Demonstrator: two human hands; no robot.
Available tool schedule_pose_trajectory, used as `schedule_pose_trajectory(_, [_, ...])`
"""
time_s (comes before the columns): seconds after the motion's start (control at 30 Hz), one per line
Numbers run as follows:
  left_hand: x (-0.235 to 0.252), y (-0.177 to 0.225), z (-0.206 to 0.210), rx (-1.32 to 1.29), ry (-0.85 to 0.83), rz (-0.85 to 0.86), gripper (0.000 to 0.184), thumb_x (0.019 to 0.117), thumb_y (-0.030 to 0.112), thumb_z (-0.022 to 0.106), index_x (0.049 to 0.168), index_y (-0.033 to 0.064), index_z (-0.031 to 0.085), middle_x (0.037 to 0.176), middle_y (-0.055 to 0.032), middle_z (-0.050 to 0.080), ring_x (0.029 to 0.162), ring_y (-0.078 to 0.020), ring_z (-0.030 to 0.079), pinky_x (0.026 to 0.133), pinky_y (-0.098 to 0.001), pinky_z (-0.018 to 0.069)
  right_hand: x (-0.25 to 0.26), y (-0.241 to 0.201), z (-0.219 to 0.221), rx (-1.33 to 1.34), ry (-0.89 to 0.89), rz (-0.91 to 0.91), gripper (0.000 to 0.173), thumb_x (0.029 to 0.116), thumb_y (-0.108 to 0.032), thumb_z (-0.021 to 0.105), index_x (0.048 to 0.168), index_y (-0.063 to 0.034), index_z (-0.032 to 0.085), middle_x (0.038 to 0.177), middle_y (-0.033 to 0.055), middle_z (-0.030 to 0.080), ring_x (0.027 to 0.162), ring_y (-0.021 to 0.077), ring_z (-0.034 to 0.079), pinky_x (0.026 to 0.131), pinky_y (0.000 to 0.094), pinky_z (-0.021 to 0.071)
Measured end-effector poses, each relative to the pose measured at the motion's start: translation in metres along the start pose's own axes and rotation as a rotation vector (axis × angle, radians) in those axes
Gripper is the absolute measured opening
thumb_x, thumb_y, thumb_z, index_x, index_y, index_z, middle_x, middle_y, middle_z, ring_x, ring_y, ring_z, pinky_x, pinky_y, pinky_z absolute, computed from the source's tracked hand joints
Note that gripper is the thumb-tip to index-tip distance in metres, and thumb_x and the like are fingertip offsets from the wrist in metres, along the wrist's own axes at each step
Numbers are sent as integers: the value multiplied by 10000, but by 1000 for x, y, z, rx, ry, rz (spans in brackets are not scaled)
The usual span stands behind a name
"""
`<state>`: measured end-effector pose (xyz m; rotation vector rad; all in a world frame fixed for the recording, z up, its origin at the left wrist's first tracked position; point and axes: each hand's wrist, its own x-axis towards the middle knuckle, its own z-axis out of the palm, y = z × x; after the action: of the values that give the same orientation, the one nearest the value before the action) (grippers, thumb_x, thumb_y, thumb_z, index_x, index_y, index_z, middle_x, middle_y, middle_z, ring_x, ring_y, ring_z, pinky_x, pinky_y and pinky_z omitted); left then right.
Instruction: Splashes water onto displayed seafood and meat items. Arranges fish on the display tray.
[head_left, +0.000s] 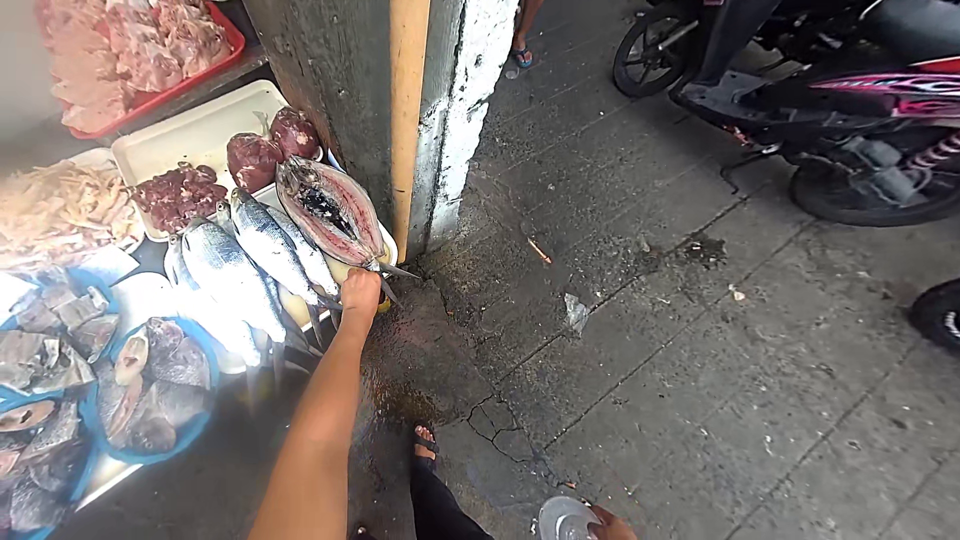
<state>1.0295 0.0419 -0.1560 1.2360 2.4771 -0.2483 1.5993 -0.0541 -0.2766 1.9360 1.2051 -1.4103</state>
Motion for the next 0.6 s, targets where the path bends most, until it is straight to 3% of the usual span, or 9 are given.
schedule_pose_trajectory(0.33, [5, 3, 7, -5, 5, -35, 224, 1009, -27, 503, 1164, -74, 657, 1255, -263, 611, 1253, -429, 570, 920, -527, 553, 24, -8, -10, 57, -1, -27, 458, 1016, -39, 532, 1468, 20, 483, 1339, 317, 585, 1140, 417, 635, 982, 558, 497])
schedule_pose_trajectory(0.5, [5, 4, 18, 11, 61, -15, 164, 976, -49, 551, 1083, -77, 673, 1192, -279, 622, 1189, -451, 598, 858, -544, 573, 28, 8, -11, 45, 13, -21, 433, 1008, -3, 539, 1438, 26, 511, 1226, 318, 619, 1002, 380, 647, 893, 530, 516])
schedule_pose_trajectory(0.6, [8, 3, 14, 35, 60, -16, 176, 989, -39, 539, 1100, -82, 668, 1214, -274, 622, 1209, -445, 593, 883, -537, 566, 29, 14, -8, 60, 8, 5, 440, 1013, -26, 536, 1450, 9, 506, 1259, 315, 616, 1049, 387, 653, 927, 540, 513])
